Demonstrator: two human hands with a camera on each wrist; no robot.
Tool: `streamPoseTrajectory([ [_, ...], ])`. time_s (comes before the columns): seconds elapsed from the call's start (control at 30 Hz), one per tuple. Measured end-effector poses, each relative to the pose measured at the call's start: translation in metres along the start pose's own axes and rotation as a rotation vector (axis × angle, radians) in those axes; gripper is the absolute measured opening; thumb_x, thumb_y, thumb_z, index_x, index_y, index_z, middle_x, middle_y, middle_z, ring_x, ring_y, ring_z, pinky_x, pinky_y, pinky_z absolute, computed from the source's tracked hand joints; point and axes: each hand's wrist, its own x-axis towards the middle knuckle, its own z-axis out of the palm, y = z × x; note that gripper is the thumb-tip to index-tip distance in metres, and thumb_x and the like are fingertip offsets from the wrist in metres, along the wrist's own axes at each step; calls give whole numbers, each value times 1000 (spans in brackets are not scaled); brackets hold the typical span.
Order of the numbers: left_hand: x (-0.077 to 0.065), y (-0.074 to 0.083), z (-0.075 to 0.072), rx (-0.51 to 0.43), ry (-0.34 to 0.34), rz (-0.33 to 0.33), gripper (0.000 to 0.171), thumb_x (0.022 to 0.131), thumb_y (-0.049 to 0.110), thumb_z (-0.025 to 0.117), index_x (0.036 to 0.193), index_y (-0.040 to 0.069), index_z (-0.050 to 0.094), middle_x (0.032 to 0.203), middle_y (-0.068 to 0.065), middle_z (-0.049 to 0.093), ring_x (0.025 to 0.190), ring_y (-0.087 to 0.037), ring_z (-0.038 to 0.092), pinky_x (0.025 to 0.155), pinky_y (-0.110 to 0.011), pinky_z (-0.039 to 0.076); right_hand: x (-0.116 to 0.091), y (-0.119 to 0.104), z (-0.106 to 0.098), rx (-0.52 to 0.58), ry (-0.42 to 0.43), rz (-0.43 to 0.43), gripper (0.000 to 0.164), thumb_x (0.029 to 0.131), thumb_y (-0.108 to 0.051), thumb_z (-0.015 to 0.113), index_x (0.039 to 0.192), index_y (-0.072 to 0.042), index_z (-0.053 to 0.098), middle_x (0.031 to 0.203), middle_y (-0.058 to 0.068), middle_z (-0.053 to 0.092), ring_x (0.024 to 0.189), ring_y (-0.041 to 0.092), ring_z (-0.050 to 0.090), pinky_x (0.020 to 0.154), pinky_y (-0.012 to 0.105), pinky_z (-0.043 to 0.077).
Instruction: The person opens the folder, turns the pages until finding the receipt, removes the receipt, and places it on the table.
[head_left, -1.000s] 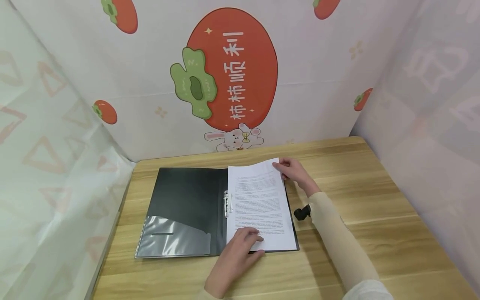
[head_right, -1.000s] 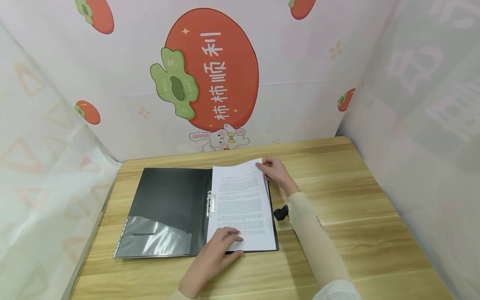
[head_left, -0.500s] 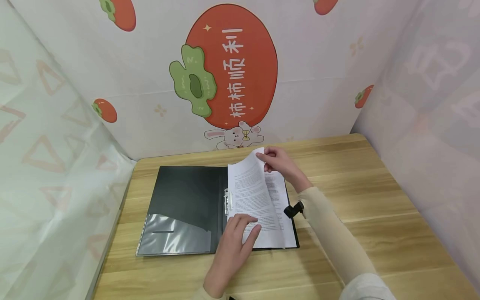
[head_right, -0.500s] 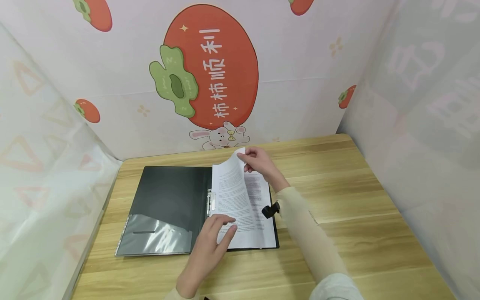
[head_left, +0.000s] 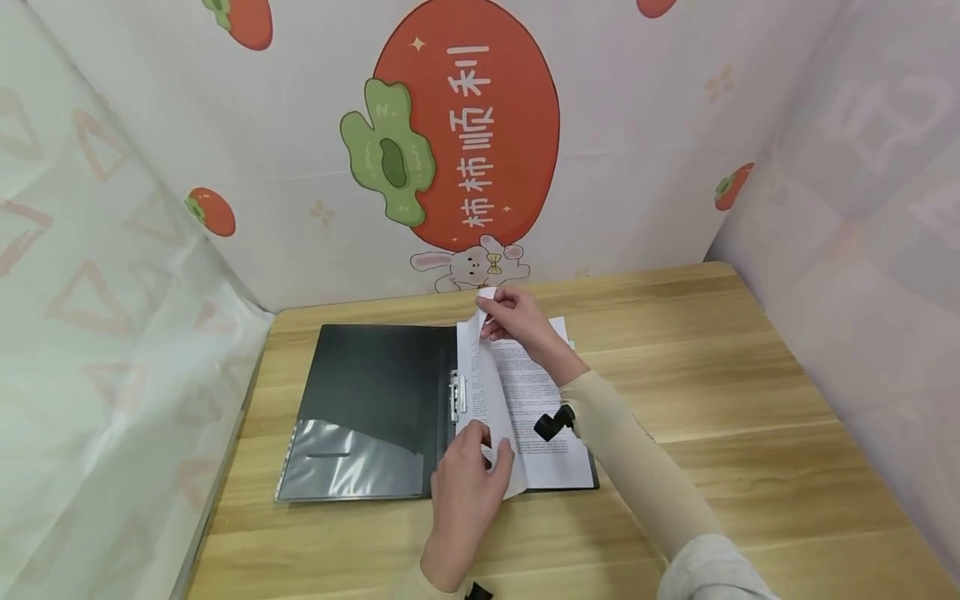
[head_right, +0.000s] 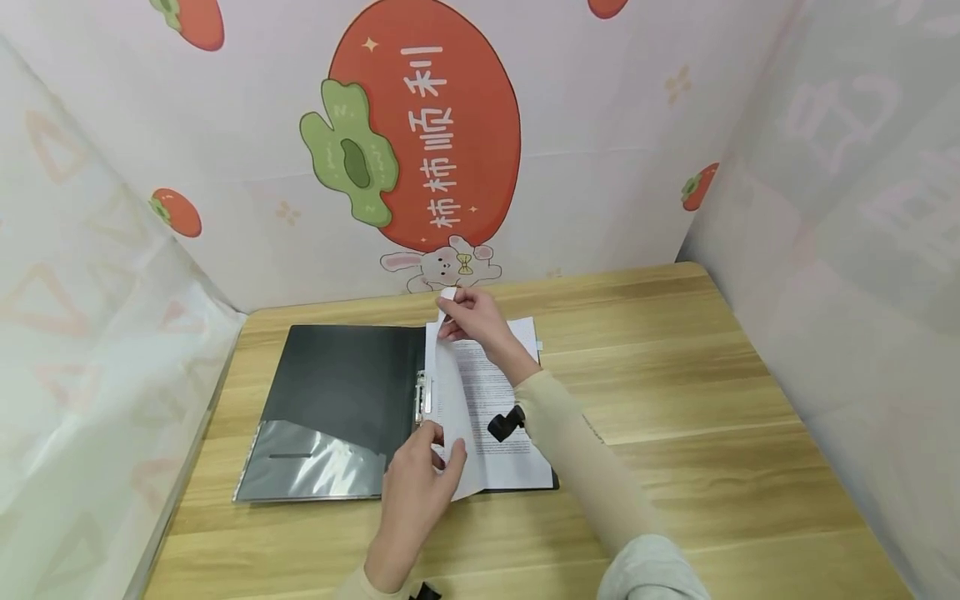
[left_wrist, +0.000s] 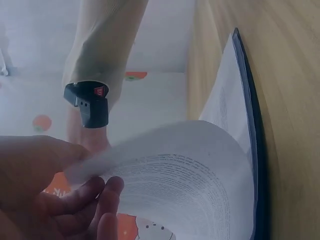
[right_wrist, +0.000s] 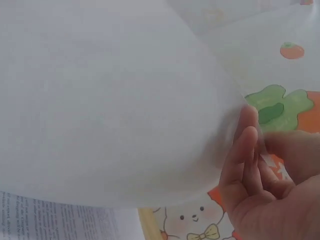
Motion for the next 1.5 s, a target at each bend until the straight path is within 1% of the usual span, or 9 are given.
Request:
streamPoseTrajectory([
  [0.2,10,-12,-24,-89,-47,-98,14,94,18,76,91,9,67,69,6,59,56,-3,53,49,-27,43,-4,-5,-7,-153,57,-32,46,104,-49,65,117,-5,58,93,14,65,67,26,72,64,31,59],
  [0.37,22,-33,-53,-118,-37,-199,18,98,21,75,99,3,71,79,-3,70,64,-11,59,58,-33,50,-5,1,-26,-242,101,-50,49,107,-51,59,119,-4,60,97,19,64,73,39,72,64,35,59],
  [0.6,28,-69,-82,-20,21,-340,30,101,28,72,107,-1,72,94,-13,74,84,-28,68,74,-47,53,0,33,-69,-348,171,0,36,110,-35,59,118,-1,67,99,15,69,65,19,67,62,27,57],
  [0.77,27,-99,-94,6,35,-414,37,103,31,68,111,-6,70,100,-20,73,91,-35,68,78,-49,52,4,54,-95,-502,244,35,34,107,-30,62,124,-2,69,112,19,69,66,18,62,63,32,55],
  [0.9,26,-119,-96,9,22,-434,39,103,29,67,113,-9,68,102,-25,72,93,-39,69,79,-52,53,7,68,-109,-570,284,41,34,105,-23,64,128,1,66,122,23,67,87,29,67,73,42,60],
  [1.03,25,-133,-91,20,-27,-429,40,103,29,67,112,-10,67,100,-26,72,90,-40,69,77,-54,54,7,82,-117,-657,310,33,37,103,-17,66,132,7,64,130,27,64,114,39,62,93,49,56],
  [1.13,24,-141,-85,38,-72,-445,39,103,30,66,111,-9,67,98,-24,72,87,-38,69,74,-53,53,6,91,-120,-698,332,27,39,103,-18,67,132,7,64,130,27,64,119,41,61,100,52,52],
  [1.37,25,-159,-77,95,-186,-512,40,103,30,65,112,-8,63,103,-25,69,91,-39,66,76,-57,52,4,92,-115,-600,387,20,36,104,-24,67,129,2,67,122,22,68,111,35,65,83,42,58],
  [1.5,25,-166,-72,118,-209,-539,39,103,31,65,112,-7,62,100,-22,67,84,-35,63,70,-52,51,2,89,-112,-592,394,14,32,104,-23,68,127,-1,69,122,20,68,112,34,66,80,37,57],
])
